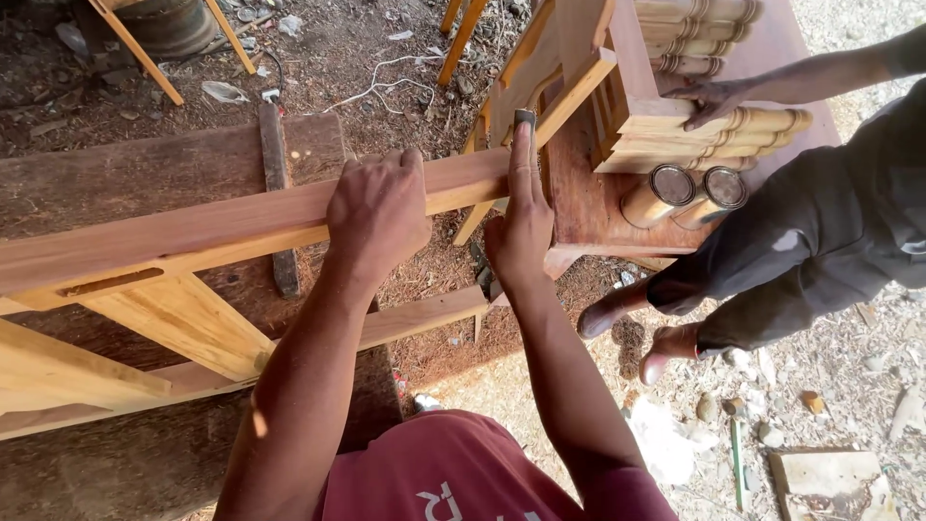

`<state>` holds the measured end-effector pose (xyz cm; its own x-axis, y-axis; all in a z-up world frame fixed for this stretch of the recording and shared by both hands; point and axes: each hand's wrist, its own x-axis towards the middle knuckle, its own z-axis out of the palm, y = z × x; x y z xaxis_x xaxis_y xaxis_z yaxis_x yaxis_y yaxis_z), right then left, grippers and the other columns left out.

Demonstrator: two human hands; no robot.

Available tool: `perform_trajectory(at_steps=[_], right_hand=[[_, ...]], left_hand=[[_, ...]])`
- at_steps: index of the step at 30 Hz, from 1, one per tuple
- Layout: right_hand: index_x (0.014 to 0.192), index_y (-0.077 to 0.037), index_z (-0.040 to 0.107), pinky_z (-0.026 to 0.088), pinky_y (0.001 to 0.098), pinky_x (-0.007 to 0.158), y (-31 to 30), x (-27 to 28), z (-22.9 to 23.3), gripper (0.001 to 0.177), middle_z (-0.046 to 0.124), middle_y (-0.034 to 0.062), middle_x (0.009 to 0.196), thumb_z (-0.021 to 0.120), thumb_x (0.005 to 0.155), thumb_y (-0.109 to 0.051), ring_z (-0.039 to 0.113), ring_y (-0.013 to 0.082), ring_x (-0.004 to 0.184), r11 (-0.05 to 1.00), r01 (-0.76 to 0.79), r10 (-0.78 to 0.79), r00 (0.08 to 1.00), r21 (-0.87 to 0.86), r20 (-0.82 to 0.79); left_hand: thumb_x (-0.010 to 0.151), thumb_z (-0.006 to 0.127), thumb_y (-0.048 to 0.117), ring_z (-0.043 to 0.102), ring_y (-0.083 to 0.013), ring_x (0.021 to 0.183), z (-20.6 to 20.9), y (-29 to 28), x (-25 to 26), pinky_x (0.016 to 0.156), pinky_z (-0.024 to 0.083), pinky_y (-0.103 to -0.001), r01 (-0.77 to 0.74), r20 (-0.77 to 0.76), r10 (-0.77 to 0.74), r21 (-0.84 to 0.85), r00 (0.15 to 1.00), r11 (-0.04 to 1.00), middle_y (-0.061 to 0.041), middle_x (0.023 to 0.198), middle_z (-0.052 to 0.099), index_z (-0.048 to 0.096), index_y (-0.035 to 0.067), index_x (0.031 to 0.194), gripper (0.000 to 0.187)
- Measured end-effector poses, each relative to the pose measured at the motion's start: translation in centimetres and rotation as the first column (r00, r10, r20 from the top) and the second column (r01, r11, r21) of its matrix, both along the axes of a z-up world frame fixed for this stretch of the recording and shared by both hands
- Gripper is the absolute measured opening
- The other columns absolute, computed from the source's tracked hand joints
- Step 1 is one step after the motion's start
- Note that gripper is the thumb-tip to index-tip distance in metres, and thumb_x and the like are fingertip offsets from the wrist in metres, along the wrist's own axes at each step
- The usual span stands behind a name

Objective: The person sands the edges and surfaces of a wooden chair backrest using a sanding block. They smooth the frame and the central decorative piece, then flip the chair backrest over to sand the other side.

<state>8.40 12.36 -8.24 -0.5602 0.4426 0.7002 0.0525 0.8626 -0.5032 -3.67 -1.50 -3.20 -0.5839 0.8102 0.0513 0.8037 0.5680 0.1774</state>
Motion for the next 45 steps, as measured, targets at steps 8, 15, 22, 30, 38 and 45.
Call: perform_trajectory(at_steps=[8,15,22,30,38,45], right_hand=[[0.163,-0.017,0.027,0.048,0.0314,0.051,-1.3,1.5,-2.5,0.117,0.05,0.0256,0.155,0.042,0.056,0.026,0.069,0.0276,0.06,0.998,0.057,-0.055,0.997,-0.023,0.062],[0.162,-0.015,0.031,0.044,0.0199,0.049,-3.2,3.5,-0.5,0.114,0.047,0.0244,0.157,0.04,0.058,0.03,0.063,0.014,0.053,0.998,0.07,-0.069,0.975,0.002,0.213],[0.16,-0.016,0.035,0.046,0.03,0.044,-1.2,2.1,6.0,0.111,0.06,0.0248,0.145,0.05,0.06,0.03,0.069,0.0236,0.053,0.992,0.033,-0.084,0.903,0.126,0.422],[0.16,-0.012,0.031,0.045,0.0228,0.047,-3.6,3.5,3.4,0.111,0.051,0.026,0.152,0.044,0.058,0.029,0.065,0.0171,0.056,0.994,0.098,-0.108,0.865,0.045,0.49],[0.162,-0.016,0.03,0.049,0.031,0.054,-2.9,3.9,4.2,0.115,0.055,0.019,0.149,0.048,0.057,0.027,0.069,0.0258,0.066,0.994,0.091,-0.105,0.863,0.051,0.494],[0.163,-0.012,0.029,0.042,0.0275,0.049,-1.7,1.6,2.7,0.117,0.056,0.0301,0.147,0.045,0.055,0.03,0.065,0.0231,0.054,0.998,-0.042,0.029,0.968,0.049,0.25]], left_hand=[[0.078,0.067,0.006,0.072,-0.041,0.103,1.3,-0.3,1.2,0.098,0.051,-0.054,-0.002,-0.06,0.002,-0.004,0.998,1.0,-0.026,0.109,0.072,0.058,-0.013,0.133,0.059],[0.079,0.067,0.008,0.071,-0.0424,0.102,1.2,-0.3,0.3,0.099,0.049,-0.055,0.007,-0.028,-0.008,-0.014,1.0,1.0,-0.028,0.109,0.071,0.057,-0.013,0.133,0.059],[0.083,0.068,0.01,0.073,-0.0415,0.102,1.1,-0.4,1.3,0.097,0.051,-0.056,-0.023,-0.091,0.021,-0.014,0.996,1.0,-0.026,0.108,0.072,0.059,-0.011,0.131,0.053],[0.083,0.062,0.008,0.073,-0.036,0.091,-0.1,0.6,1.3,0.085,0.054,-0.049,-0.01,-0.116,0.01,-0.001,0.993,1.0,-0.02,0.097,0.072,0.064,-0.007,0.123,0.042],[0.085,0.061,0.008,0.073,-0.0326,0.085,-0.2,0.8,1.8,0.086,0.055,-0.047,-0.013,-0.135,0.018,0.038,0.991,0.999,-0.02,0.094,0.073,0.066,-0.005,0.122,0.04],[0.084,0.067,0.011,0.072,-0.0328,0.087,0.8,1.0,2.7,0.082,0.055,-0.045,-0.055,-0.16,0.054,-0.001,0.986,0.998,-0.019,0.094,0.074,0.066,-0.004,0.126,0.045]])
